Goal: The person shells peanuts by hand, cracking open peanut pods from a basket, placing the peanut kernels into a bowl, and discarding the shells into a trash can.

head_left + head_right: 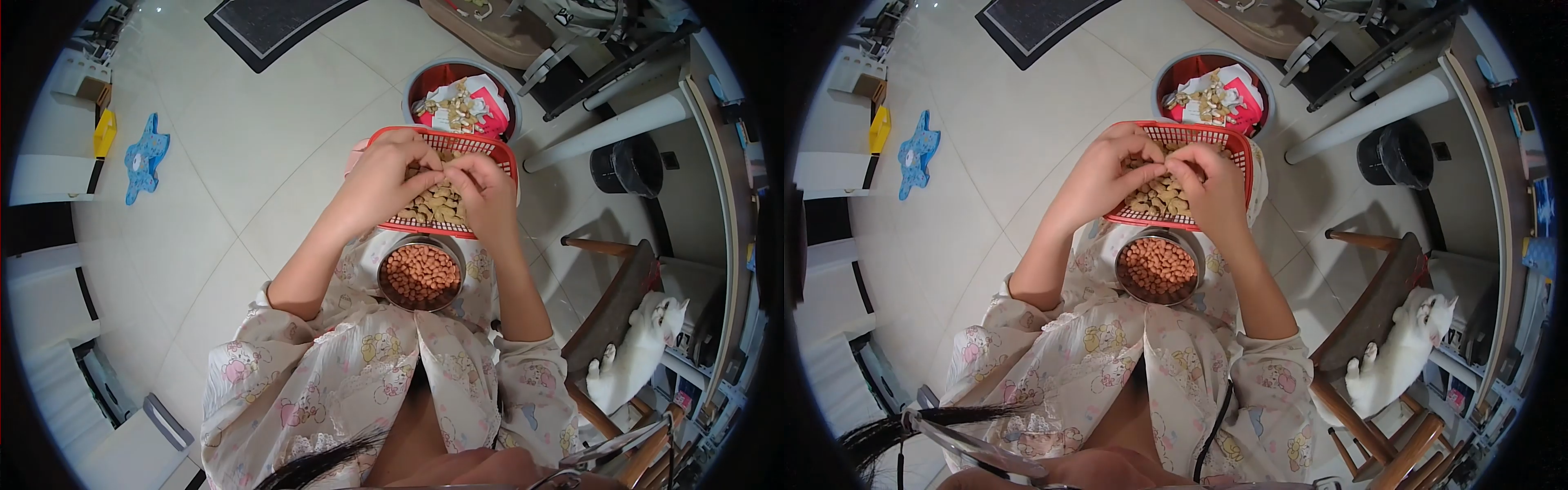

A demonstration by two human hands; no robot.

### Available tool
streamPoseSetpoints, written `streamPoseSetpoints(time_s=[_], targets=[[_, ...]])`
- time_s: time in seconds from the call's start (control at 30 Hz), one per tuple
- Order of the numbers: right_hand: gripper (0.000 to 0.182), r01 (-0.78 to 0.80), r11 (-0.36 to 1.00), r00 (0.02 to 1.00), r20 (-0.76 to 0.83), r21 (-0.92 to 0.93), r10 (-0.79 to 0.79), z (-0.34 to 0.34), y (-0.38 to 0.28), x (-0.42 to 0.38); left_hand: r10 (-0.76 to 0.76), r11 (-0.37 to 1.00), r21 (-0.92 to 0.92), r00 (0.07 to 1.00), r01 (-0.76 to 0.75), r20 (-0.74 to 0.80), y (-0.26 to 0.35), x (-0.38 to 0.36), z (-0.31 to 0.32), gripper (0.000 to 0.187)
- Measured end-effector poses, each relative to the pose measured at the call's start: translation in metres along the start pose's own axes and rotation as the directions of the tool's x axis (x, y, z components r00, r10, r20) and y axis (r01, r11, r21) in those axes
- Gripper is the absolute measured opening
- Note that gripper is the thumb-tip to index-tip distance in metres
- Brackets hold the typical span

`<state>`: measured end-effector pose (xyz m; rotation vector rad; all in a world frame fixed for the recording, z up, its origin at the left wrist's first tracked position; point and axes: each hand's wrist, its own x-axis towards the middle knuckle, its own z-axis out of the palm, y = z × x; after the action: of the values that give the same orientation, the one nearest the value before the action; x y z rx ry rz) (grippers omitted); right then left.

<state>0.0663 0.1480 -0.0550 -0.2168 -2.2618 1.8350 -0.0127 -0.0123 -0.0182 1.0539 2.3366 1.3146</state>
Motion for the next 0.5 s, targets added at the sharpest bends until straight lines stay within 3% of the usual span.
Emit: streamPoseSetpoints(time_s=[0.07,0.13,0.17,0.23,0.3,0.33,0.47,0.5], targets=[[0.009,0.035,0.998,0.999,-0.041,0.051,-0.033,0.001,0.006,0.005,0.036,0.999,-0.023,0.997,-0.038,-0.068,-0.001,0.001,0.004,0.011],[0.008,0.071,0.993,0.994,-0.084,0.098,-0.063,0.002,0.007,0.006,-0.113,0.990,-0.094,0.993,0.110,-0.031,-0.006,0.001,0.009,0.015],[0.008,0.061,0.986,0.994,-0.094,0.155,-0.047,0.003,0.004,0.007,-0.115,0.989,-0.097,0.993,0.112,-0.029,-0.012,0.001,0.015,0.015],[0.008,0.048,0.977,0.994,-0.104,0.209,-0.027,0.006,0.002,0.007,-0.185,0.803,-0.572,0.982,0.165,0.023,-0.020,0.001,0.028,0.020],[0.009,0.068,0.914,0.993,-0.117,0.401,-0.023,0.012,0.000,0.009,-0.191,0.753,-0.638,0.981,0.163,0.025,-0.020,0.001,0.034,0.020],[0.009,0.069,0.914,0.993,-0.117,0.400,-0.024,0.013,-0.001,0.010,-0.198,0.698,-0.698,0.980,0.160,0.027,-0.017,0.001,0.036,0.020],[0.011,0.076,0.906,0.991,-0.131,0.416,-0.023,0.015,0.004,0.015,-0.210,0.684,-0.710,0.977,0.167,0.027,-0.013,0.001,0.037,0.019],[0.011,0.064,0.913,0.991,-0.135,0.404,-0.009,0.015,0.005,0.016,-0.225,0.668,-0.710,0.970,0.224,0.094,-0.018,0.001,0.036,0.020]])
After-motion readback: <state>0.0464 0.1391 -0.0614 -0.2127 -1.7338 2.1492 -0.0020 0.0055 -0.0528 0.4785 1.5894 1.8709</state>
